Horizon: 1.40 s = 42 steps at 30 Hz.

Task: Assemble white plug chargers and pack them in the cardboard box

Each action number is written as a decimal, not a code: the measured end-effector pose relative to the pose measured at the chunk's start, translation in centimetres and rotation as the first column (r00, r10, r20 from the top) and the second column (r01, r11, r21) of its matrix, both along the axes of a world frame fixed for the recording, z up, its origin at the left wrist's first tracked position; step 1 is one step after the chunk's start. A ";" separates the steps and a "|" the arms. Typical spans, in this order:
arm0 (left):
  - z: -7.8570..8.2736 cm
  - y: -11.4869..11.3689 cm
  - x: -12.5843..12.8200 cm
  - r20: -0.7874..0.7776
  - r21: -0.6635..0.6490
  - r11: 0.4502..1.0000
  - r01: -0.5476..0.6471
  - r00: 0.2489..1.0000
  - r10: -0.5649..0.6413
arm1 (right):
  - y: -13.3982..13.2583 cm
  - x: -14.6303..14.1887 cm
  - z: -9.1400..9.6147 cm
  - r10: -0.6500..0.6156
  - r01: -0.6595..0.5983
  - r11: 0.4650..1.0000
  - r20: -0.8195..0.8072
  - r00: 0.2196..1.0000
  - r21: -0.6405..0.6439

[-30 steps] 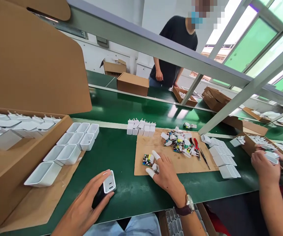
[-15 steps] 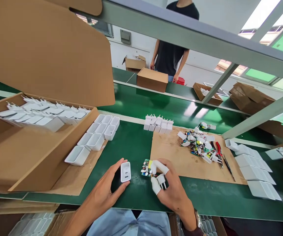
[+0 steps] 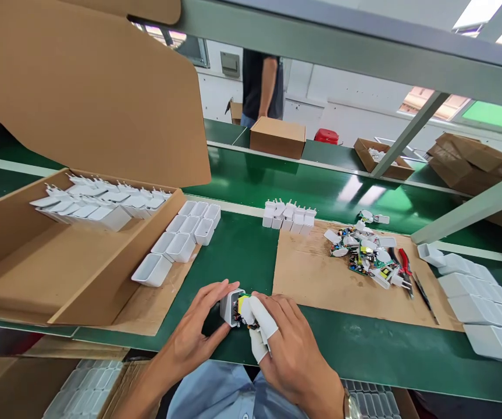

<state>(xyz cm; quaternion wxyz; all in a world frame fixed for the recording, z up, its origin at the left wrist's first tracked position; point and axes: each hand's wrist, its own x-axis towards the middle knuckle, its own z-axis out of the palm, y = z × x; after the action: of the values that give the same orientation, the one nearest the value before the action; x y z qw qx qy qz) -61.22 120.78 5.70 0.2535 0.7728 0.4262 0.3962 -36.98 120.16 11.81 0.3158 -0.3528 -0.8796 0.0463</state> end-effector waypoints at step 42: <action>0.0 0.3 0.0 0.019 0.009 1.000 -0.024 1.000 0.024 | 1.1 -1.7 2.8 -0.034 -0.013 0.986 0.274 0.961 0.168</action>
<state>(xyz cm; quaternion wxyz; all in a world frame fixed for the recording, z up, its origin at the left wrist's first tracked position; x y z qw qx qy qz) -61.25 121.12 5.67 0.2494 0.7649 0.4311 0.4085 -38.66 121.31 14.62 0.2191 -0.3325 -0.9139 -0.0790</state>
